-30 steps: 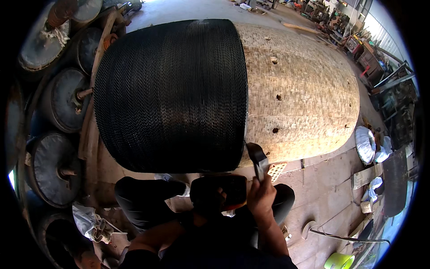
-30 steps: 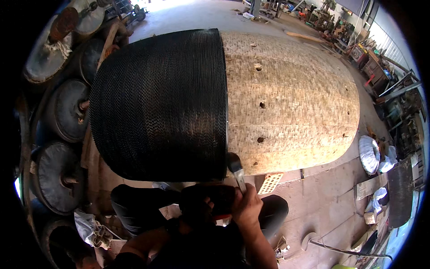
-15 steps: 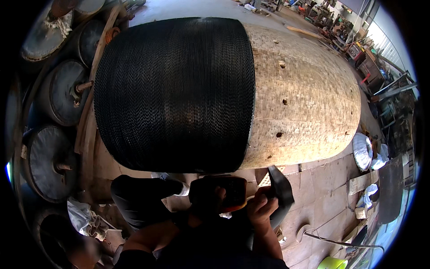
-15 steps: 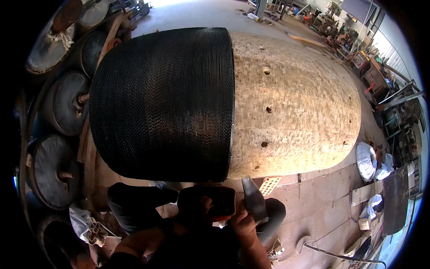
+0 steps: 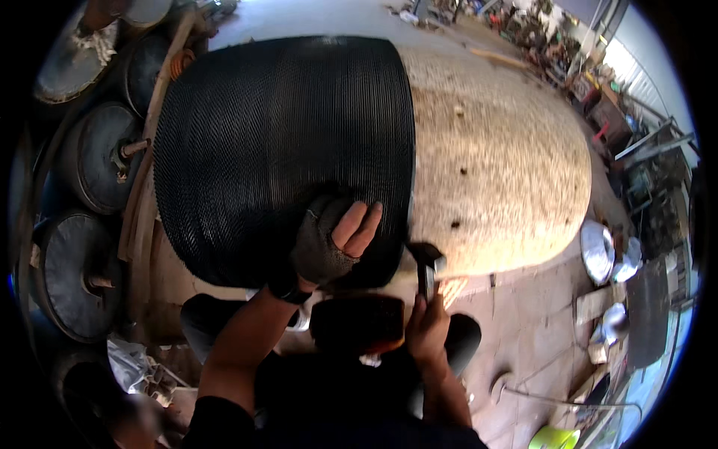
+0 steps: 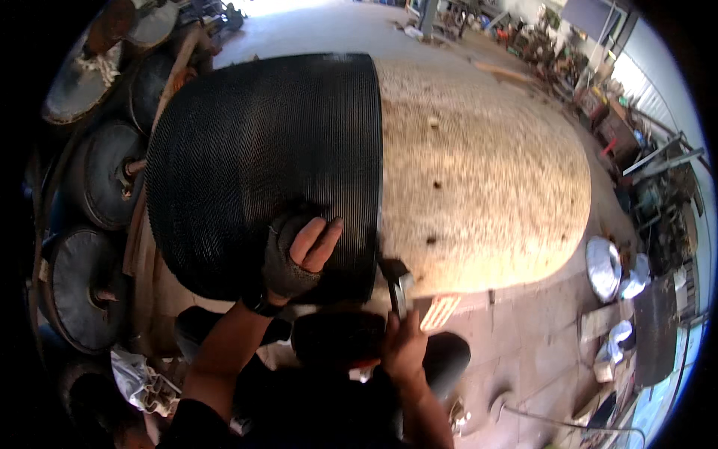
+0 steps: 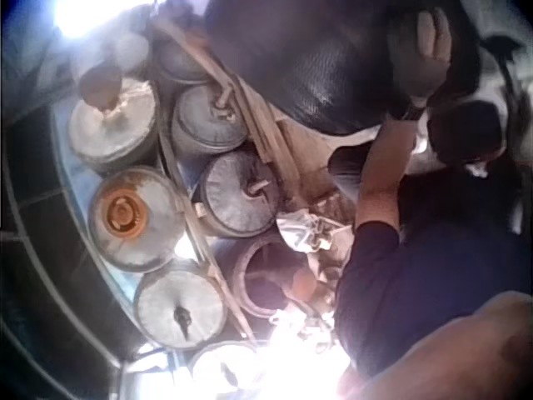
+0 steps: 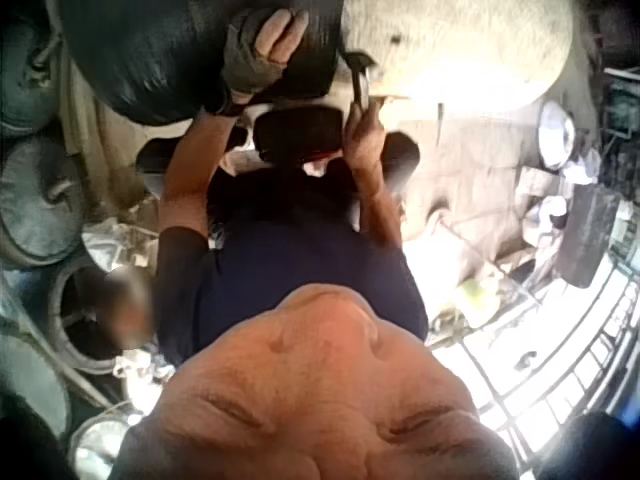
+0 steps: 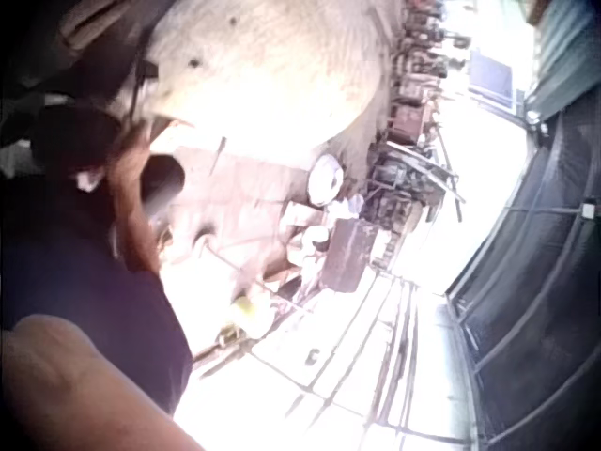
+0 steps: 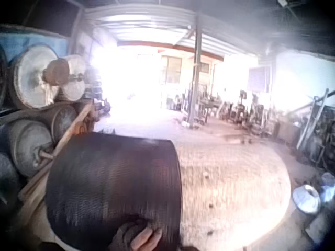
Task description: The person hammers small nails into a black mesh material wrapped around a large cylindrical wooden object.
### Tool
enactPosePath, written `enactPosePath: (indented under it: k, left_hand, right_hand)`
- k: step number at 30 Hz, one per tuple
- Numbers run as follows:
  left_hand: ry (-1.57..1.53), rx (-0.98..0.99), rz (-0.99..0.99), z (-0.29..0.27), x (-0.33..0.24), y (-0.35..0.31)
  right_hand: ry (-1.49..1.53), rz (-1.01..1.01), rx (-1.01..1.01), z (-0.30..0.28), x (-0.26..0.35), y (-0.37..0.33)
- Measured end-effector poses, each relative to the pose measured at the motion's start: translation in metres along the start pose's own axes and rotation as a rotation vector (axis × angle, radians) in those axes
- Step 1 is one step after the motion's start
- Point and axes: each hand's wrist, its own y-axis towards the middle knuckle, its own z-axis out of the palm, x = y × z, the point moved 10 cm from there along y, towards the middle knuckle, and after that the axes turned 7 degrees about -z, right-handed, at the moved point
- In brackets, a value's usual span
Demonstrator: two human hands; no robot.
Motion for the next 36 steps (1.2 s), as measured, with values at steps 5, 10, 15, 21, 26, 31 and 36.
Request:
enactPosePath:
  k: [5,10,15,21,26,31,36]
  left_hand:
    - [-0.012,-0.006,-0.047,0.003,0.008,0.008]
    - [-0.109,0.021,-0.037,0.006,0.008,0.007]
    - [-0.051,0.007,-0.082,0.005,0.014,0.017]
    - [-0.002,-0.020,-0.079,0.002,0.017,0.025]
    - [0.010,0.006,-0.109,0.005,0.017,0.021]
    - [0.026,0.003,-0.103,0.010,0.019,0.021]
    - [0.027,0.017,-0.121,0.006,0.018,0.027]
  right_hand:
    - [0.139,-0.326,-0.232,-0.041,0.037,-0.027]
    - [0.021,0.068,0.003,-0.002,-0.004,-0.006]
    - [0.229,-0.163,-0.394,-0.044,0.012,-0.043]
    - [0.069,0.080,0.003,-0.001,-0.003,-0.018]
    - [0.211,-0.179,-0.282,-0.032,0.029,-0.030]
    - [0.105,0.072,-0.062,-0.004,0.001,-0.010]
    - [0.151,-0.100,-0.241,-0.019,0.024,-0.008]
